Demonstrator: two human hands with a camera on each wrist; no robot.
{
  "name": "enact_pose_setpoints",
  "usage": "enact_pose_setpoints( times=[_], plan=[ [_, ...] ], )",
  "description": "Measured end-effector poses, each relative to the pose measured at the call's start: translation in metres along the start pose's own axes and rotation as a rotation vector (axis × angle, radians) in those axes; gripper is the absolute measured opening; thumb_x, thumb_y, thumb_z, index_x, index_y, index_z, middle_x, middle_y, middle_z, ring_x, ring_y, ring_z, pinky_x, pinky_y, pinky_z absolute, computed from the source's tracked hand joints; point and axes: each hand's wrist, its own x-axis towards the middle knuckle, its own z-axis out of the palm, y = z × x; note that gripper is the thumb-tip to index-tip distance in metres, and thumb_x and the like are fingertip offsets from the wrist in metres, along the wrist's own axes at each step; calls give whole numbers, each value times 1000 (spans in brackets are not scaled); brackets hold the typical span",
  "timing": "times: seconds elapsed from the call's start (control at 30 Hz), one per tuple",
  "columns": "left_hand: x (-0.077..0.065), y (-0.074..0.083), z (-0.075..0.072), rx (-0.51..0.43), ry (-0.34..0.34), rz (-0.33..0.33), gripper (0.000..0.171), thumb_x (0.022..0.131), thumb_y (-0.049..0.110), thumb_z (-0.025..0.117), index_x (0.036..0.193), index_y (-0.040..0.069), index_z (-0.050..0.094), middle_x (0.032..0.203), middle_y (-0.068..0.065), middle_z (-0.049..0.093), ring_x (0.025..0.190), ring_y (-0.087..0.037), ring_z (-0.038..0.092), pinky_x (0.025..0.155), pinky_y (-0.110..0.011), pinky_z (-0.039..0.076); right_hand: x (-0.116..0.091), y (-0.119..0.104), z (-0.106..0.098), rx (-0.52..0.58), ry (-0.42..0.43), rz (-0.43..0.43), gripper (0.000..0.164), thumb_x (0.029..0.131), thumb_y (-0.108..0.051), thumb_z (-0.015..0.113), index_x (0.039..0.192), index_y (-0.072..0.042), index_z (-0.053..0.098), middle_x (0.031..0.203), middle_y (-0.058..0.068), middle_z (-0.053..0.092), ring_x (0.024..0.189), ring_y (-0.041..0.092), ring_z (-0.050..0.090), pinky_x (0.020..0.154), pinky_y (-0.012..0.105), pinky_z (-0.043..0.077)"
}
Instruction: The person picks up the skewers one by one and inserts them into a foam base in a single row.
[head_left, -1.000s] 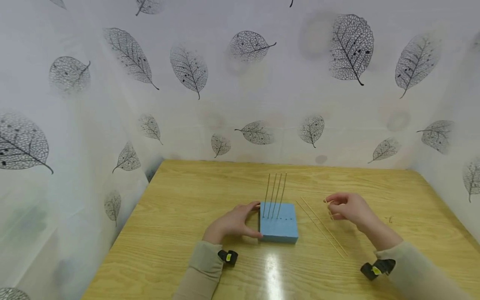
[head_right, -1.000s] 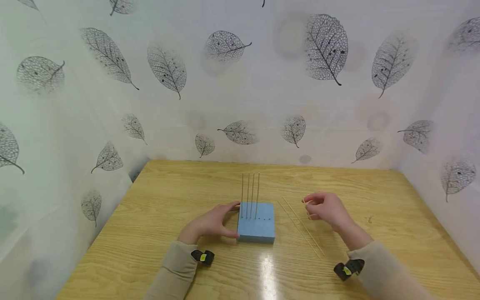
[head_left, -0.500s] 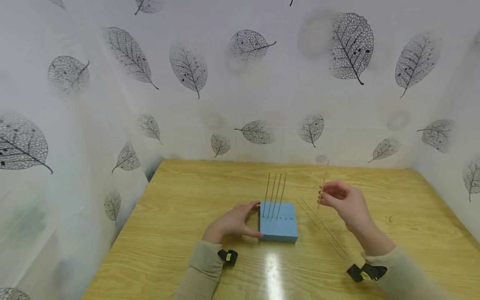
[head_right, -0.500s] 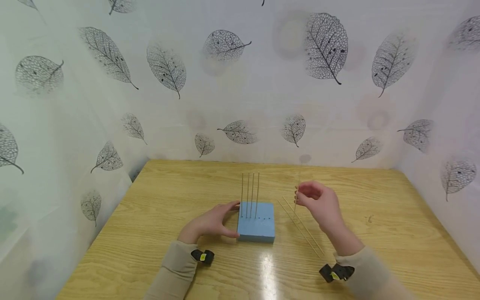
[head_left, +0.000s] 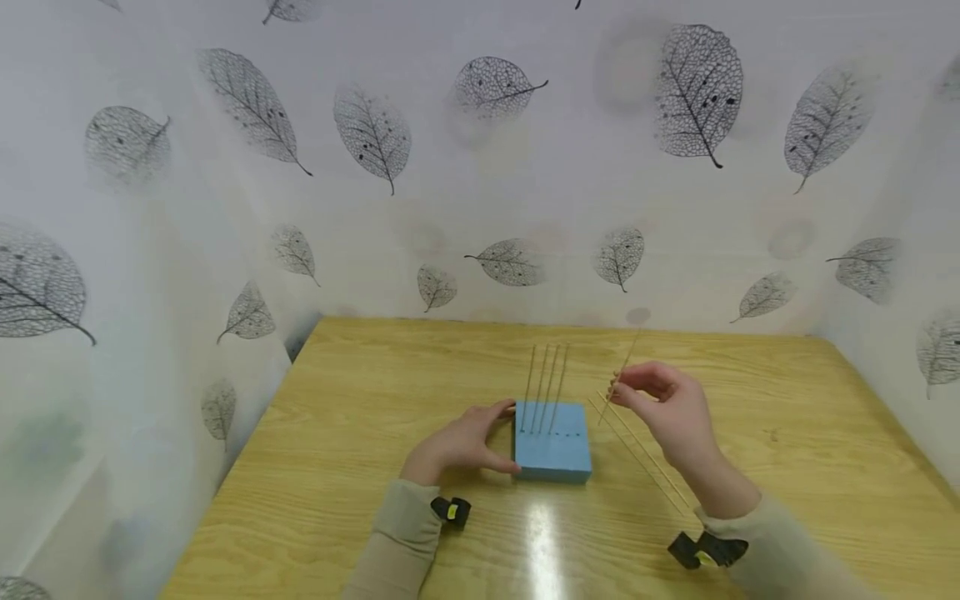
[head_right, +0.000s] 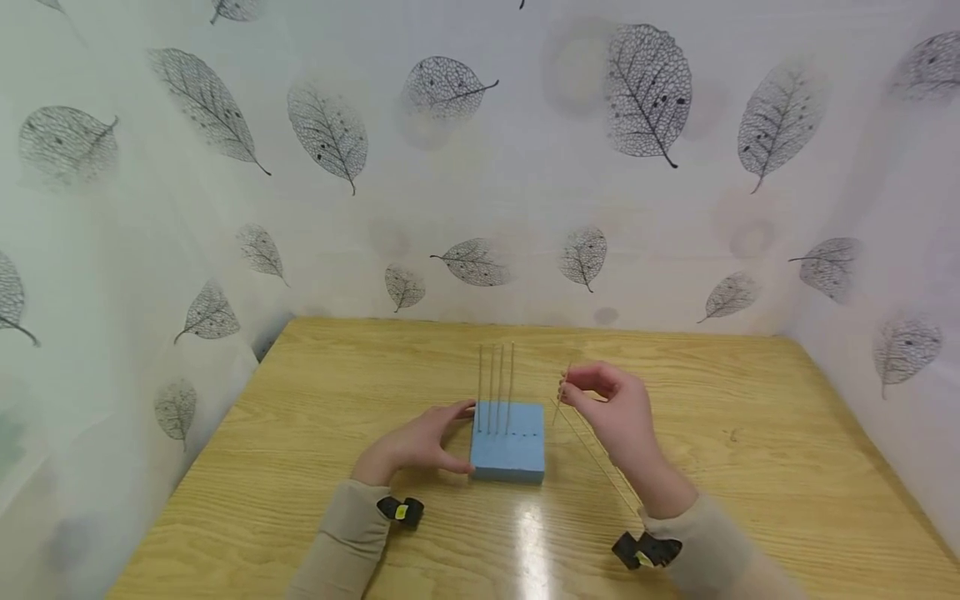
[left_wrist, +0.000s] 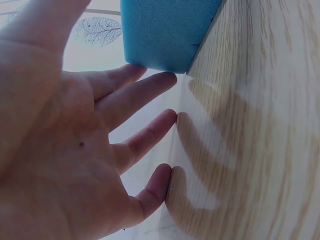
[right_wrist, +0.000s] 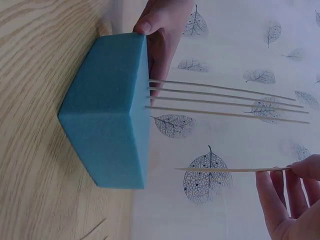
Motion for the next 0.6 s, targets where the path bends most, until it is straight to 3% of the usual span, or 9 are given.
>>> enact_pose_setpoints(
  times=[0.37,0.6],
  plan=[
    [-1,0,-2,-5,-7,3,104,78,41,83,157,9,24,155,-5,44,148,-29,31,123,-51,22,1,6,34,40,-43,21,21,89,-2,71,103,14,67,89,-10,72,82,8,72,78,29,62],
    [2,-1,-1,25,2,17,104,78,42,83,157,9,25,155,-4,44,147,-28,33,123,-49,23,3,12,41,58,-42,58,20,89,-2,71,103,12,68,91,-3,73,83,8,71,78,27,61]
  ],
)
